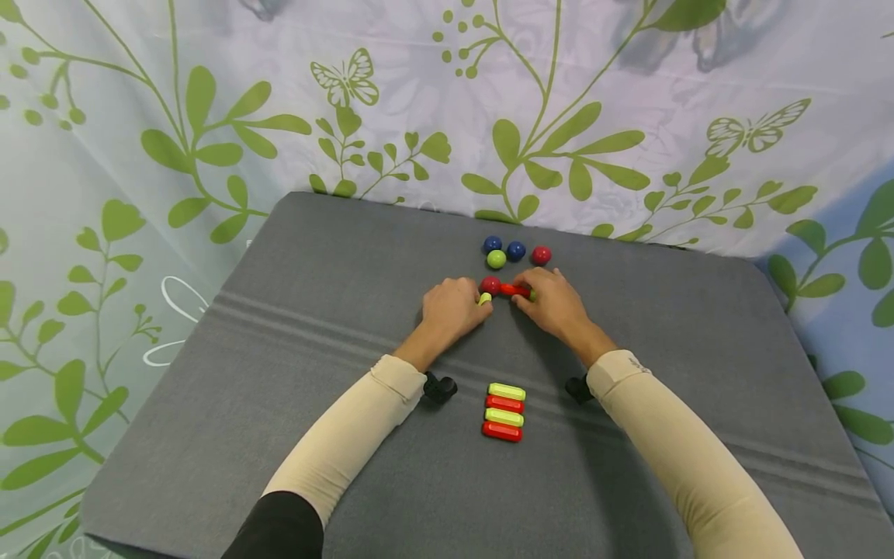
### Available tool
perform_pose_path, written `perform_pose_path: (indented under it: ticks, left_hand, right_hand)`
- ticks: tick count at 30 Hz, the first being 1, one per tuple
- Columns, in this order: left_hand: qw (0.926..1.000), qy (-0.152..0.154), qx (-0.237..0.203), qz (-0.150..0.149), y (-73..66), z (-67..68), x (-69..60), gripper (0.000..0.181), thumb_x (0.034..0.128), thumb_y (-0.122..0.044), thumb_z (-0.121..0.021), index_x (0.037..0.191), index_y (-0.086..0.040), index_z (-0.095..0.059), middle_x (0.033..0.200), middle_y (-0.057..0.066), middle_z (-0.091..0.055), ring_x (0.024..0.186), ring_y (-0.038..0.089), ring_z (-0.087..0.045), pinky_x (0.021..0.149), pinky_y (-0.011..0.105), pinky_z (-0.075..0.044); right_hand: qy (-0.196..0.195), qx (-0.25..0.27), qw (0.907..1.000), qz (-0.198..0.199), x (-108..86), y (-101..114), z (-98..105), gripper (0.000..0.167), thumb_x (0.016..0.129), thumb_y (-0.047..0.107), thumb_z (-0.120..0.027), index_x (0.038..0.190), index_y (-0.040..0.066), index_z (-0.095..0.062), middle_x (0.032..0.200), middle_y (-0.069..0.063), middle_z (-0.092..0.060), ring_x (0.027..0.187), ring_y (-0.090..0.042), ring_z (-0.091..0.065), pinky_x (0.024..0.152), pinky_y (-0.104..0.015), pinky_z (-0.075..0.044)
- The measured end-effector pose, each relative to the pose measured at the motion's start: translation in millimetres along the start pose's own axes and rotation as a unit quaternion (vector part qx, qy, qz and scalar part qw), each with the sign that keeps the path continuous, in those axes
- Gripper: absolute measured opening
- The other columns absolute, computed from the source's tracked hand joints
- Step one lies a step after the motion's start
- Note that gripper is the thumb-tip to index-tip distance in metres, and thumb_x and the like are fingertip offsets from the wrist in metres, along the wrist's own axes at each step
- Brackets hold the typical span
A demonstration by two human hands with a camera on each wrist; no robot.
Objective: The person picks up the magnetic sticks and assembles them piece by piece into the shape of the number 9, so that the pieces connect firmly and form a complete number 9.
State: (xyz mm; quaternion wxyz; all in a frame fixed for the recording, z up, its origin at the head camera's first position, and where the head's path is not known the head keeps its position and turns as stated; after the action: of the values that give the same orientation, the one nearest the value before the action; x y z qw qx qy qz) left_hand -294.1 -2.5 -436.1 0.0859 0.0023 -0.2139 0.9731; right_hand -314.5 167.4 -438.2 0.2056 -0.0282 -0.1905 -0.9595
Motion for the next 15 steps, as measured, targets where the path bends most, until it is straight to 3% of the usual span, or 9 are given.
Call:
perform_pose_path:
  ticks: [9, 15]
  left_hand:
    - [0.9988, 0.012, 0.009, 0.046, -5.5, -0.9, 3.2, 0.041, 0.0888, -0.038, -0.068, 0.058, -0.018, -0.05, 0.056, -0.004, -0.038, 0.054, 0.016, -0.049, 0.05, 0.036, -0.041]
    - [0.9983, 0.01, 0.019, 0.055, -6.6, -2.1, 5.1, 0.036, 0.0875, -0.04, -0.07, 0.062, -0.018, -0.056, 0.059, -0.003, -0.045, 0.056, 0.018, -0.054, 0.051, 0.037, -0.044]
  right_hand:
    - [-0.002, -0.011, 0.9999, 0.002, 1.9, 0.1, -2.1, 0.025, 0.092, 0.015, -0.076, 0.116, 0.008, -0.072, 0.114, -0.011, -0.069, 0.112, -0.03, -0.061, 0.115, -0.059, -0.021]
    - [0.001, -0.008, 1.0, -0.001, 2.7, 0.2, -2.9, 0.025, 0.093, 0.015, -0.076, 0.116, 0.008, -0.072, 0.113, -0.01, -0.068, 0.11, -0.03, -0.061, 0.115, -0.058, -0.02]
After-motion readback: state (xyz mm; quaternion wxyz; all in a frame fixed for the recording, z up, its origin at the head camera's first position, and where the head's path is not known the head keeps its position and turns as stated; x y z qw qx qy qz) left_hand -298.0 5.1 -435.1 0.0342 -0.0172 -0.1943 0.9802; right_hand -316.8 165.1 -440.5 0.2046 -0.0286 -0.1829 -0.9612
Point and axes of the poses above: each hand's wrist, its own x-axis towards the middle knuckle, its own z-axis out of the back of the hand, y = z × x, the point moved 6 cm from there along x, towards the middle knuckle
